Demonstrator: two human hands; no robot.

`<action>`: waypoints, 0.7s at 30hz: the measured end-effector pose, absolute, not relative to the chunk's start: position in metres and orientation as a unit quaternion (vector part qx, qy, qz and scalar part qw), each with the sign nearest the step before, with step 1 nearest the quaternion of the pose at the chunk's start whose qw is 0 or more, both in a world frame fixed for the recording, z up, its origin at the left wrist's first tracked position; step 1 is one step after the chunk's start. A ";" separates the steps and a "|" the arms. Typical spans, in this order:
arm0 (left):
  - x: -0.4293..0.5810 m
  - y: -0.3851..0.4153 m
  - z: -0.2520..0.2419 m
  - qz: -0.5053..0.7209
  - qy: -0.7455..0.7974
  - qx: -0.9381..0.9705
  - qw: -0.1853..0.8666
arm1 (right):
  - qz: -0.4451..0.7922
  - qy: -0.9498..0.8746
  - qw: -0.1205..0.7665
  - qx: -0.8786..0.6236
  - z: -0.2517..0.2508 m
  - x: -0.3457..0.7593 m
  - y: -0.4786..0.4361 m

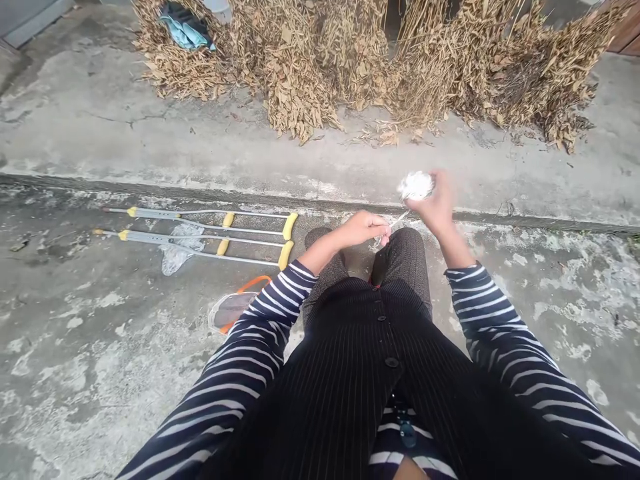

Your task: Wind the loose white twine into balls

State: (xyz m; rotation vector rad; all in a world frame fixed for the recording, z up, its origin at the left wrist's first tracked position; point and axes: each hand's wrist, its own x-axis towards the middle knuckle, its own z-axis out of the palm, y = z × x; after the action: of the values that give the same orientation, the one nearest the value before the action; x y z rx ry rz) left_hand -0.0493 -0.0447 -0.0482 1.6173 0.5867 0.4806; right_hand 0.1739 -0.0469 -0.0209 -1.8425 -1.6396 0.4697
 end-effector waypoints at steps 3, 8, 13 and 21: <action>-0.059 -0.028 -0.028 0.212 0.287 0.732 0.580 | 0.301 -0.589 0.293 -0.690 -0.042 0.167 -0.056; -0.066 -0.002 -0.019 0.220 0.322 0.760 0.520 | 0.700 -0.395 0.320 -0.502 -0.062 0.164 -0.078; -0.054 0.007 -0.031 0.233 0.339 0.765 0.495 | 0.748 -0.328 0.362 -0.450 -0.055 0.162 -0.089; -0.042 -0.001 -0.084 0.300 0.337 0.693 0.562 | 0.673 -0.382 0.441 -0.455 -0.001 0.163 -0.095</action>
State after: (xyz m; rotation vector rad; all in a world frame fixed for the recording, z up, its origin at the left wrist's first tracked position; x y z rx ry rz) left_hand -0.0415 -0.0010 -0.0838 1.6325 0.7938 0.7066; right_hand 0.1633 -0.0954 -0.0013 -1.1290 -0.9493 1.6695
